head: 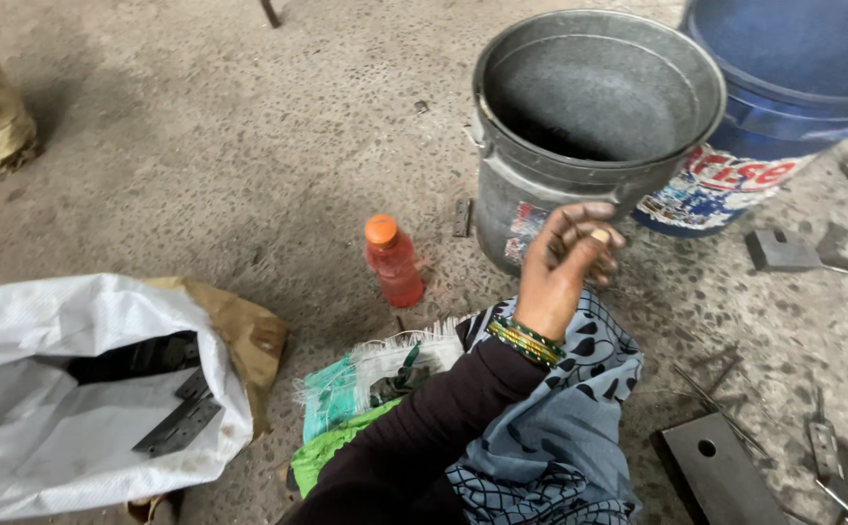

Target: The person sits on the floor and assembles small metal hinges by inserting pins into hinge plates using a metal block and a hammer. The person repeatedly picks up hinge parts, aligns them, and strikes the pins into place, then places the assembled hinges into a pile.

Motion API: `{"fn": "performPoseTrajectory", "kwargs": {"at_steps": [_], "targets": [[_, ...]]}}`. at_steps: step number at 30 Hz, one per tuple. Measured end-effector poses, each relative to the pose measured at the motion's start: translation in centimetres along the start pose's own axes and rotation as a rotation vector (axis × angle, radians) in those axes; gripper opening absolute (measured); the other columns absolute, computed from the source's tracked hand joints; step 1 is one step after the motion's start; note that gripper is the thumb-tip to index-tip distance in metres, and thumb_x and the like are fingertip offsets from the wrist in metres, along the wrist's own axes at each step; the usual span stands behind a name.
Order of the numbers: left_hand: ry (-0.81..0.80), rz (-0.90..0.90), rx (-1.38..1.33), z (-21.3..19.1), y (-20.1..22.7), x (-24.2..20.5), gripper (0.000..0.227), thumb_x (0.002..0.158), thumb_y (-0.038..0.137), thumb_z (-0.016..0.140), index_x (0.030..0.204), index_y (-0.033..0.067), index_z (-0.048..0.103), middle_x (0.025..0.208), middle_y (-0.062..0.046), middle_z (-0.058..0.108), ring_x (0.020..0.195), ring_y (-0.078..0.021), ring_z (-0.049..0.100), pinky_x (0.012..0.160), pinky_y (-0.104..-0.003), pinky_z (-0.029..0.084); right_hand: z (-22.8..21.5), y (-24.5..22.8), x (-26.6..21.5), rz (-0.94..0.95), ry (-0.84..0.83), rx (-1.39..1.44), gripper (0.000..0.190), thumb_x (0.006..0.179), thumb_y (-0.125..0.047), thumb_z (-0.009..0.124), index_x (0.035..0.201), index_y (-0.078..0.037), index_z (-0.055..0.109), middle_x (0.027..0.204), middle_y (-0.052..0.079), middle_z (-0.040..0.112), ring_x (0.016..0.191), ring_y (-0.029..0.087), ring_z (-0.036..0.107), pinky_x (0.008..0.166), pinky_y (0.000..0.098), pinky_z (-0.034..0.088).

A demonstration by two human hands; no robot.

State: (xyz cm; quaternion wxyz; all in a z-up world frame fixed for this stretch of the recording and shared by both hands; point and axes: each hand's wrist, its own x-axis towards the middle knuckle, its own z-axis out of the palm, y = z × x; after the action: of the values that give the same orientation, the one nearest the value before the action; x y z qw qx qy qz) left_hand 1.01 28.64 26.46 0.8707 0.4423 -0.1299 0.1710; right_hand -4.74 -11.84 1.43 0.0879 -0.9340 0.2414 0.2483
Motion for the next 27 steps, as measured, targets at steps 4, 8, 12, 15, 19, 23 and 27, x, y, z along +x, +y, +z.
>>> {"fn": "performPoseTrajectory", "kwargs": {"at_steps": [4,8,12,15,19,23,27], "targets": [[-0.347,-0.115,0.259,3.5,-4.3,-1.9,0.036,0.104,0.022,0.064,0.135,0.0043,0.058,0.109,-0.007,0.068,0.096,-0.0133,0.064,0.082,-0.03,0.056,-0.1,4.8,-0.4,0.009,-0.015,0.054,0.048,0.1,-0.041,0.057,0.137,-0.014,0.067,0.11,0.015,0.079,0.086,0.037,0.074,0.082,0.0472,0.064],[-0.844,-0.242,0.523,4.9,-13.5,-4.2,0.039,0.103,0.03,0.066,0.135,0.0084,0.061,0.108,-0.007,0.071,0.096,-0.0161,0.069,0.085,-0.035,0.059,3.4,13.2,-2.0,0.11,-0.016,0.167,0.049,0.1,-0.042,0.056,0.14,-0.016,0.065,0.109,0.014,0.079,0.085,0.036,0.073,0.081,0.0469,0.065],[-1.166,-0.334,0.498,4.2,-23.5,-6.4,0.033,0.101,0.031,0.066,0.129,0.0138,0.063,0.111,-0.006,0.071,0.095,-0.0155,0.072,0.084,-0.035,0.062,3.2,19.0,-2.7,0.083,0.218,0.184,0.041,0.097,-0.05,0.057,0.127,-0.026,0.073,0.11,0.011,0.079,0.102,0.035,0.074,0.093,0.0474,0.057],[-0.995,-0.563,0.502,2.0,-28.4,-8.4,0.033,0.095,0.023,0.076,0.124,0.0108,0.07,0.114,-0.004,0.073,0.109,-0.0148,0.069,0.094,-0.034,0.058,4.8,24.5,-4.8,0.216,0.33,0.23,0.038,0.092,-0.043,0.062,0.12,-0.021,0.073,0.109,0.012,0.077,0.101,0.038,0.071,0.09,0.0523,0.056],[-0.969,-0.764,0.491,-0.2,-32.1,-7.8,0.032,0.092,0.024,0.073,0.12,0.0072,0.071,0.105,-0.006,0.072,0.091,-0.0145,0.07,0.081,-0.03,0.058,8.9,32.3,-7.6,0.686,0.453,0.252,0.055,0.093,-0.045,0.063,0.132,-0.006,0.062,0.119,0.024,0.071,0.111,0.04,0.066,0.097,0.0515,0.051],[-0.951,-0.707,0.603,-1.7,-33.0,-6.5,0.032,0.094,0.022,0.073,0.122,0.0068,0.071,0.103,-0.002,0.069,0.089,-0.0111,0.067,0.077,-0.028,0.057,13.2,35.6,-7.7,1.456,0.396,0.389,0.084,0.07,-0.05,0.07,0.143,-0.015,0.049,0.141,0.021,0.05,0.125,0.041,0.053,0.095,0.0633,0.044],[-0.956,-0.774,0.633,-2.3,-33.6,-5.9,0.033,0.094,0.021,0.073,0.124,0.0075,0.071,0.098,-0.002,0.07,0.084,-0.0128,0.066,0.071,-0.03,0.055,15.4,36.5,-7.2,1.461,0.338,0.738,0.065,0.081,-0.046,0.069,0.133,-0.01,0.055,0.129,0.022,0.057,0.116,0.041,0.058,0.092,0.0586,0.047]]}}
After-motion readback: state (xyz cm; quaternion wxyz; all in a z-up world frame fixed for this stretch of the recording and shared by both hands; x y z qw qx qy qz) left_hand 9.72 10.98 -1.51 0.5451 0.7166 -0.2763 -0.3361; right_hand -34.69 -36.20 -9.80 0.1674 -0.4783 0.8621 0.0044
